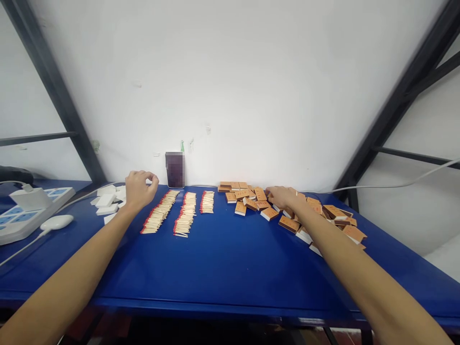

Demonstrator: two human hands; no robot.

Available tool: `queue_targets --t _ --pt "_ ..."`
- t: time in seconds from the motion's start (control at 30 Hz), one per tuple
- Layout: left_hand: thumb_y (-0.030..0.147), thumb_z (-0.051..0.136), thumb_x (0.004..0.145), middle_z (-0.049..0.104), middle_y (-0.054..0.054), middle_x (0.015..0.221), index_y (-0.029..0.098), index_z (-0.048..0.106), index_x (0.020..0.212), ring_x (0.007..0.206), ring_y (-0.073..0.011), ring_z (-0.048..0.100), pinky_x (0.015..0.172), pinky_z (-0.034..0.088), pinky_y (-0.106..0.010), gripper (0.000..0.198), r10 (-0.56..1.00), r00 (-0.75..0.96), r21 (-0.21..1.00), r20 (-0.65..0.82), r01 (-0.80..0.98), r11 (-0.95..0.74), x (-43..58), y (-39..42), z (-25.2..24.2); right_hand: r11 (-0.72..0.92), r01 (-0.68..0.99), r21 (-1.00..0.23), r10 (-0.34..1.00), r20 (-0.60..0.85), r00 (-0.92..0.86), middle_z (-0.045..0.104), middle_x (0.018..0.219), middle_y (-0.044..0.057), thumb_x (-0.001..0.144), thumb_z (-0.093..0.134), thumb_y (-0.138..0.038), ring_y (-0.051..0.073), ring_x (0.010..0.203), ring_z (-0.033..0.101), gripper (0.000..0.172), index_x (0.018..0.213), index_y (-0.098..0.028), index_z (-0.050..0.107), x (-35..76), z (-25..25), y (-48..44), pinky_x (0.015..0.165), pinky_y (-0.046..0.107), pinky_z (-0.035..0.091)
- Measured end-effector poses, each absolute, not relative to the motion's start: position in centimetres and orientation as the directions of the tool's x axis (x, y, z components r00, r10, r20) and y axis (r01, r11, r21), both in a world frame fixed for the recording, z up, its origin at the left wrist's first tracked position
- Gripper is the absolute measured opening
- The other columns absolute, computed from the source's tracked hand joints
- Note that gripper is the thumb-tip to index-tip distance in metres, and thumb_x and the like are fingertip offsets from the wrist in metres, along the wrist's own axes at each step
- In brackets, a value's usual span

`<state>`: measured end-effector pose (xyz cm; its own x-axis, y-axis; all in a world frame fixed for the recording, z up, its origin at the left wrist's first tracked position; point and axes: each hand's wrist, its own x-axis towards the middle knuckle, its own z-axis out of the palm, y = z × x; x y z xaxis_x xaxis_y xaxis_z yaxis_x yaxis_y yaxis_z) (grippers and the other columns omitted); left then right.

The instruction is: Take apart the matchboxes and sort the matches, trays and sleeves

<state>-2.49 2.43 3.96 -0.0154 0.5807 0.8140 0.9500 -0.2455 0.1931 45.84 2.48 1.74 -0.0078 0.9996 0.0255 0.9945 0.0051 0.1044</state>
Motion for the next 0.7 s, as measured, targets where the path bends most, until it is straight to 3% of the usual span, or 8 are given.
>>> queue_targets --t 0.17,0.33,0.5,0.6,0.7 --pt "0.027 0.046 0.088 0.07 -0.009 0.084 0.02 0.066 0.073 0.092 -0.0282 0.055 0.08 0.038 -0.04 0.026 0.606 0.015 0.195 0.795 0.94 -0.278 -2.4 2.3 3.9 0.099 0.993 0.062 0.989 0.103 -0.105 0.06 0.126 0.014 0.092 0.043 -0.033 0.029 0.105 0.062 0.047 0.137 -0.024 0.053 45.8 1.9 1.7 0.086 0.04 0.047" --pt "0.027 0.047 0.088 0.07 -0.009 0.084 0.02 0.066 0.073 0.093 -0.0288 0.054 0.08 0.037 -0.04 0.025 0.633 0.026 0.19 0.774 0.943 -0.272 -2.2 2.1 3.9 0.173 0.977 -0.125 0.973 0.174 -0.15 0.061 0.121 0.013 0.093 0.045 -0.034 0.025 0.098 0.063 0.038 0.123 -0.021 0.065 44.3 2.1 1.2 0.088 0.034 0.046" --pt "0.027 0.048 0.088 0.071 -0.009 0.086 0.02 0.066 0.074 0.094 -0.0291 0.055 0.079 0.036 -0.04 0.025 0.64 0.029 0.178 0.768 0.95 -0.257 -2.1 2.0 3.9 0.154 0.958 -0.243 0.964 0.25 -0.092 0.064 0.114 0.012 0.091 0.051 -0.031 0.025 0.104 0.062 0.032 0.114 -0.02 0.069 42.5 2.5 1.1 0.093 0.034 0.046" --pt "0.027 0.047 0.089 0.071 -0.008 0.087 0.02 0.066 0.074 0.095 -0.0292 0.054 0.079 0.036 -0.04 0.025 0.645 0.033 0.182 0.764 0.947 -0.264 -2.1 2.0 3.9 0.126 0.897 -0.423 0.936 0.35 0.033 0.064 0.113 0.014 0.088 0.055 -0.031 0.029 0.106 0.061 0.028 0.108 -0.018 0.069 41.6 3.1 1.1 0.096 0.041 0.046" --pt "0.026 0.048 0.088 0.071 -0.008 0.086 0.02 0.065 0.074 0.095 -0.0286 0.055 0.08 0.036 -0.039 0.023 0.643 0.058 0.168 0.763 0.944 -0.285 -2.0 2.0 3.7 0.148 0.768 -0.623 0.902 0.404 0.155 0.064 0.111 0.012 0.092 0.048 -0.035 0.025 0.098 0.066 0.032 0.117 -0.019 0.06 39.8 4.1 0.4 0.09 0.042 0.053"
